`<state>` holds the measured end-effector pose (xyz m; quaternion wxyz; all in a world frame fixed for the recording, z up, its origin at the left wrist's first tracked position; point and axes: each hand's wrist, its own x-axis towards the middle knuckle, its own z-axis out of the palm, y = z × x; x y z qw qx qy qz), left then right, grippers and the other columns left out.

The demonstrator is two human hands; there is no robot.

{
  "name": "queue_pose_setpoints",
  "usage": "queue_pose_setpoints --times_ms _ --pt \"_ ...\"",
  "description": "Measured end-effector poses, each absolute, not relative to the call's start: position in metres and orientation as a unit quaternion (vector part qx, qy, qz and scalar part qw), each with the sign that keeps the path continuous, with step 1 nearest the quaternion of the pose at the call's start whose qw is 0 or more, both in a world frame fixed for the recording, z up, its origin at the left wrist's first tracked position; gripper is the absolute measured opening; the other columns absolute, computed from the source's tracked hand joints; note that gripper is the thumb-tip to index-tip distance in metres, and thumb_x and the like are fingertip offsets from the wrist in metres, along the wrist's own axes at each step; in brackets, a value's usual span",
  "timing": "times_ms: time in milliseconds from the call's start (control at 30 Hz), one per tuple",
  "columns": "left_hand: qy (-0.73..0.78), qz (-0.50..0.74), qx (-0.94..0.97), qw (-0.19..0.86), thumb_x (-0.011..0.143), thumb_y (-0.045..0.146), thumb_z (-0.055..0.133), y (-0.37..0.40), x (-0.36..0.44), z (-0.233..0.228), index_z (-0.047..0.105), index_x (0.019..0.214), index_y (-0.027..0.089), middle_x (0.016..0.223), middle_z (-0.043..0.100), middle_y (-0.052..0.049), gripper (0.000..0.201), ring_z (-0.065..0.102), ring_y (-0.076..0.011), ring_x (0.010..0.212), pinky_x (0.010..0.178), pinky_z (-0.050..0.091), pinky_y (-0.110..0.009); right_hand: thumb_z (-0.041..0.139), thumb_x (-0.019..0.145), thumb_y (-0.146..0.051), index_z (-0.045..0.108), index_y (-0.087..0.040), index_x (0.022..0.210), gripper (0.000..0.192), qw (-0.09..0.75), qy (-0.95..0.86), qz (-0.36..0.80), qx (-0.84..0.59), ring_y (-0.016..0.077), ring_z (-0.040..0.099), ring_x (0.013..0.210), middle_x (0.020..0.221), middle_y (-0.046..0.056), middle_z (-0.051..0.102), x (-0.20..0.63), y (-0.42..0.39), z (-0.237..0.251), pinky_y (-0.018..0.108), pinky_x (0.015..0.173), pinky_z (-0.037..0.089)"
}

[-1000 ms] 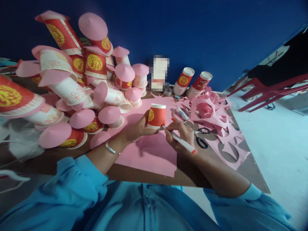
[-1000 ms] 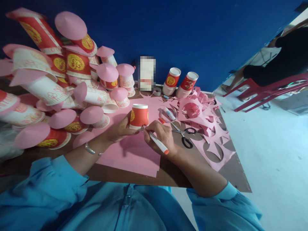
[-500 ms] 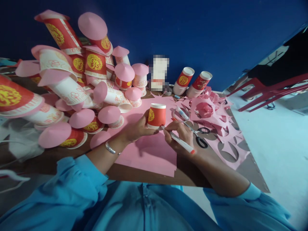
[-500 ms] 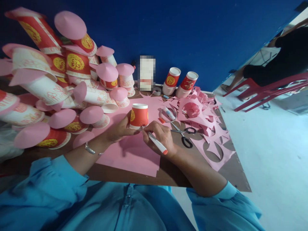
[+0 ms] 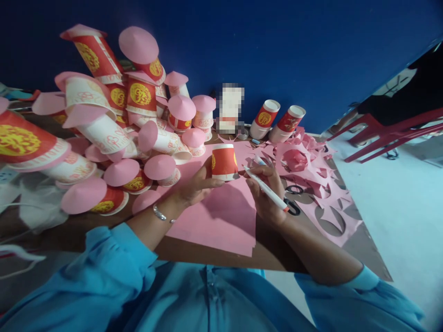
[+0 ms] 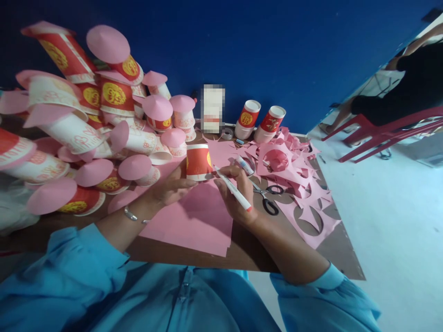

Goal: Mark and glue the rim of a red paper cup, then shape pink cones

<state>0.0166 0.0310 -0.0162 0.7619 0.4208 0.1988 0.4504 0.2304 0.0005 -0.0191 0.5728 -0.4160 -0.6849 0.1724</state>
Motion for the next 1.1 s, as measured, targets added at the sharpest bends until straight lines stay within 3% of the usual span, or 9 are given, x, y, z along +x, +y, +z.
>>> queue_pose_setpoints --times_ms 167,300,433,633,900,1100 --pt "0.207 0.445 0.431 0.757 0.079 0.023 0.092 0.031 0.017 -0.020 0.061 0.137 0.027 0.117 0.077 -0.005 0.066 0.073 -0.0274 0.118 0.117 0.048 -0.050 0.074 0.101 -0.034 0.068 -0.027 0.110 0.013 0.537 -0.743 0.098 -0.388 0.0211 0.081 0.088 0.099 0.003 0.083 0.230 -0.004 -0.009 0.036 0.079 0.066" --pt "0.255 0.433 0.441 0.743 0.071 0.024 0.099 0.031 0.016 -0.024 0.059 0.138 0.028 0.112 0.075 -0.003 0.078 0.073 -0.0257 0.111 0.105 0.054 -0.046 0.073 0.102 -0.031 0.067 -0.026 0.112 0.012 0.527 -0.765 0.083 -0.362 0.0201 0.083 0.088 0.098 0.003 0.084 0.225 -0.008 -0.005 0.033 0.078 0.067" --pt "0.273 0.432 0.448 0.733 0.073 0.022 0.098 0.031 0.017 -0.023 0.059 0.134 0.027 0.113 0.073 -0.002 0.072 0.071 -0.0227 0.108 0.098 0.055 -0.041 0.073 0.103 -0.032 0.067 -0.026 0.111 0.012 0.528 -0.769 0.075 -0.354 0.0201 0.084 0.088 0.096 0.003 0.084 0.223 -0.010 -0.005 0.031 0.077 0.067" --pt "0.257 0.437 0.435 0.744 0.075 0.023 0.096 0.030 0.018 -0.019 0.060 0.134 0.027 0.111 0.072 -0.003 0.069 0.071 -0.0226 0.105 0.100 0.054 -0.042 0.073 0.102 -0.030 0.066 -0.025 0.110 0.012 0.534 -0.772 0.077 -0.335 0.0201 0.082 0.080 0.091 0.004 0.083 0.226 -0.010 0.002 0.031 0.072 0.066" --pt "0.269 0.423 0.447 0.741 0.074 0.026 0.096 0.029 0.018 -0.017 0.062 0.130 0.024 0.109 0.073 -0.004 0.066 0.068 -0.0205 0.101 0.092 0.052 -0.036 0.070 0.099 -0.024 0.065 -0.025 0.102 0.006 0.521 -0.792 0.054 -0.314 0.0165 0.072 0.061 0.078 0.000 0.076 0.228 -0.009 0.003 0.029 0.058 0.058" --pt "0.274 0.418 0.459 0.735 0.071 0.028 0.098 0.029 0.018 -0.018 0.063 0.133 0.023 0.117 0.073 -0.007 0.071 0.068 -0.0226 0.106 0.094 0.053 -0.038 0.070 0.097 -0.020 0.066 -0.026 0.102 0.009 0.512 -0.798 0.055 -0.313 0.0176 0.073 0.063 0.079 0.000 0.076 0.227 -0.012 0.001 0.030 0.059 0.058"
